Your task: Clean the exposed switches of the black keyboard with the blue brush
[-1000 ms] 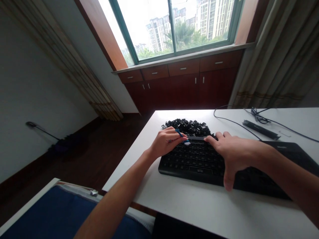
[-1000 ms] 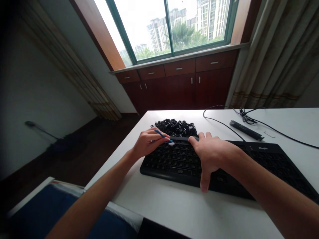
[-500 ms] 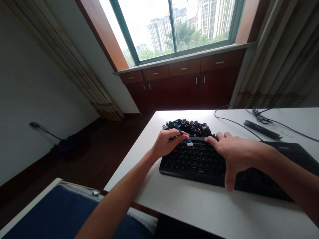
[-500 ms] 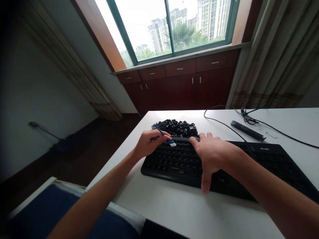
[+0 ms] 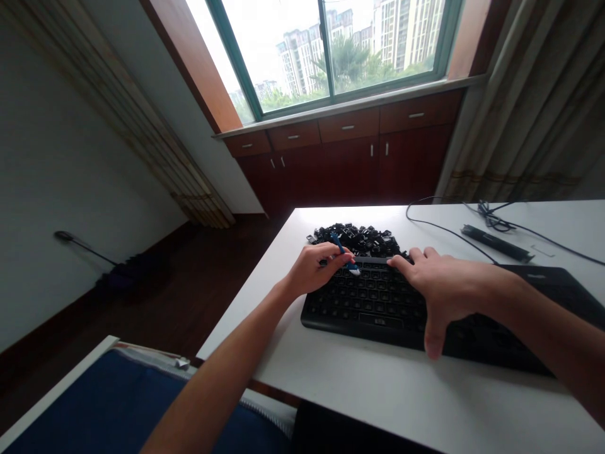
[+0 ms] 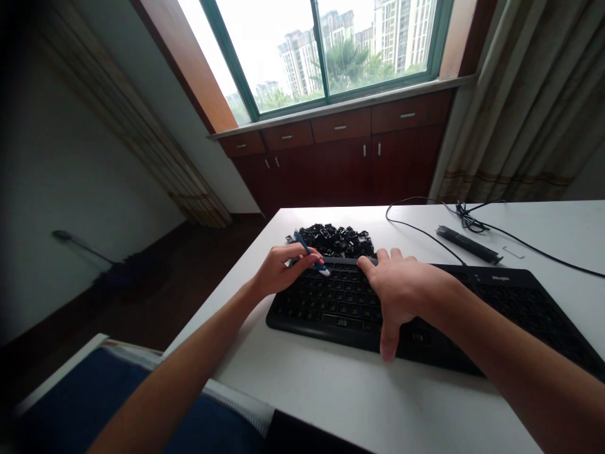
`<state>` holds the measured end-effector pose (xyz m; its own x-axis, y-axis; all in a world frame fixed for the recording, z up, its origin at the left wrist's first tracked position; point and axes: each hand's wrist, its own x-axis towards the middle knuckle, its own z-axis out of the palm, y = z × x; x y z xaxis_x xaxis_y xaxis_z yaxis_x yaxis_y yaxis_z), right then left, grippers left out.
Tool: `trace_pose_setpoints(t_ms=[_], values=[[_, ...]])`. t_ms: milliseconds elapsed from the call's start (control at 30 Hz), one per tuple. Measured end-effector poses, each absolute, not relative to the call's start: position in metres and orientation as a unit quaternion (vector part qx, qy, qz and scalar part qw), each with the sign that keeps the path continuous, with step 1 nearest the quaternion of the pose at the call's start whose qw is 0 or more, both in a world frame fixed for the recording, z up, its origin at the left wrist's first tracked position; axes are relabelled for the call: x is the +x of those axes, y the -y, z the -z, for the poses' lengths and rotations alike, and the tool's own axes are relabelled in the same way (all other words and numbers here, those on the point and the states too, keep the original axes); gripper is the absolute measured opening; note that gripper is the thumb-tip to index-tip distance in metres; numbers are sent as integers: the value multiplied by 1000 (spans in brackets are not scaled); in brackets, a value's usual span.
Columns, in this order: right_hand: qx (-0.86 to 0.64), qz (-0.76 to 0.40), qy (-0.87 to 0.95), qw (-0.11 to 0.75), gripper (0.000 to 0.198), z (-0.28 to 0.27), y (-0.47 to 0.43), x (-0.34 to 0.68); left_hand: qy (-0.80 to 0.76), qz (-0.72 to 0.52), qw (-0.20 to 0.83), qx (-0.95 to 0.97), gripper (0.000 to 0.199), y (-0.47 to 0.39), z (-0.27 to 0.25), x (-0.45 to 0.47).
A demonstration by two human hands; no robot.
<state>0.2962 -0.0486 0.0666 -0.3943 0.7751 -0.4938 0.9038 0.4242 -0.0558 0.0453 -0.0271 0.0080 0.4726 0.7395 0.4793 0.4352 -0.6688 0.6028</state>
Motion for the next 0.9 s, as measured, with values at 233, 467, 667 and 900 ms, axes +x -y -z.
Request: trace_pose_setpoints(t_ms=[233, 467, 667, 900], values=[[514, 166, -818, 199, 155, -66, 49, 298, -356, -359, 153, 849, 19, 27, -8, 42], [516, 163, -818, 193, 152, -64, 48, 299, -344, -345, 123, 865, 20, 28, -10, 41], [514, 163, -818, 198, 153, -66, 48, 298, -339, -339, 113, 870, 21, 28, -9, 41], [517, 162, -815, 205, 156, -68, 49, 297, -298, -330, 126, 887, 23, 28, -12, 42]])
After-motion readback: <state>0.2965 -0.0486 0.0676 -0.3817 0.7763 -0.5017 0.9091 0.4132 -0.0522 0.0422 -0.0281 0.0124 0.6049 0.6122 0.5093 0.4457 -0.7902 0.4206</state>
